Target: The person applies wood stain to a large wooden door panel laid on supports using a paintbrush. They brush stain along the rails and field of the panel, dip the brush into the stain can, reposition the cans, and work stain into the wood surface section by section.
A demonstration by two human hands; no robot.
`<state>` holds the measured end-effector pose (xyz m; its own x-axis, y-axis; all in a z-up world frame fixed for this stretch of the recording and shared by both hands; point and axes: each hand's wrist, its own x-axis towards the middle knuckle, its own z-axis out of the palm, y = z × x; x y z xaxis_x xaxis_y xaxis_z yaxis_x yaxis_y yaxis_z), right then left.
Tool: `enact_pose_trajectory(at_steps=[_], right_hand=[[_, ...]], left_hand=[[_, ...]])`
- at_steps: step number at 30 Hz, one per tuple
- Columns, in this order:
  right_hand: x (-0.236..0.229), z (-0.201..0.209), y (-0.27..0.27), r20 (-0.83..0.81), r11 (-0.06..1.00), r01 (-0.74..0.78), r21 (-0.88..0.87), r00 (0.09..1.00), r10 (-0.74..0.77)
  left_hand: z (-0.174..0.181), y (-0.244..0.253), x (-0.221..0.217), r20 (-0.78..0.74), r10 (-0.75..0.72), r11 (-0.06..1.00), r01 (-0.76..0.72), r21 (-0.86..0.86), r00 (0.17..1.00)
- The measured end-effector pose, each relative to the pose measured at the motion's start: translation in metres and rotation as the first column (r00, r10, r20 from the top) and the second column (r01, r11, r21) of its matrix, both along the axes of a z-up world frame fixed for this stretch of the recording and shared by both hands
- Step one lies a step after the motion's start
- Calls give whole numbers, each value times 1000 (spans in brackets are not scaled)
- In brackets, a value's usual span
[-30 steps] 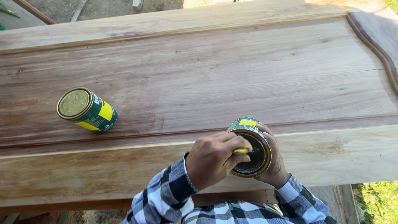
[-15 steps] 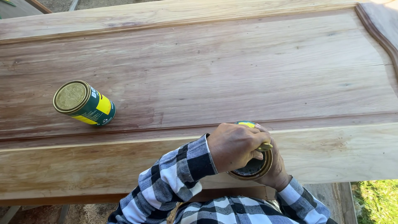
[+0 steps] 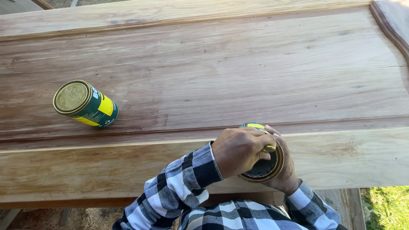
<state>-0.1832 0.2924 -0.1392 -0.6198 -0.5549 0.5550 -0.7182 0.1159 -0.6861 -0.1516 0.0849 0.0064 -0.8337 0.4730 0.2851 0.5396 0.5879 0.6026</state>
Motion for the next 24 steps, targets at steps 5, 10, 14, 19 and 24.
enact_pose_trajectory(at_steps=[5, 10, 14, 19, 24], right_hand=[[4, 5, 2, 92, 995, 54, 87, 994, -62], [3, -6, 4, 41, 1000, -15, -10, 999, 15], [4, -12, 9, 92, 990, 74, 118, 992, -85], [6, -7, 7, 115, 985, 99, 138, 987, -115], [5, -20, 11, 69, 991, 71, 116, 994, -80]], left_hand=[[-2, -5, -2, -85, 12, 1000, -10, 25, 996], [-7, -3, -3, -19, -29, 997, 31, 70, 999], [-5, -2, -5, -74, 40, 999, -38, 36, 996], [-7, -1, -2, -116, 8, 996, 3, 88, 993], [-6, 2, -4, -91, 59, 998, -57, 30, 994]])
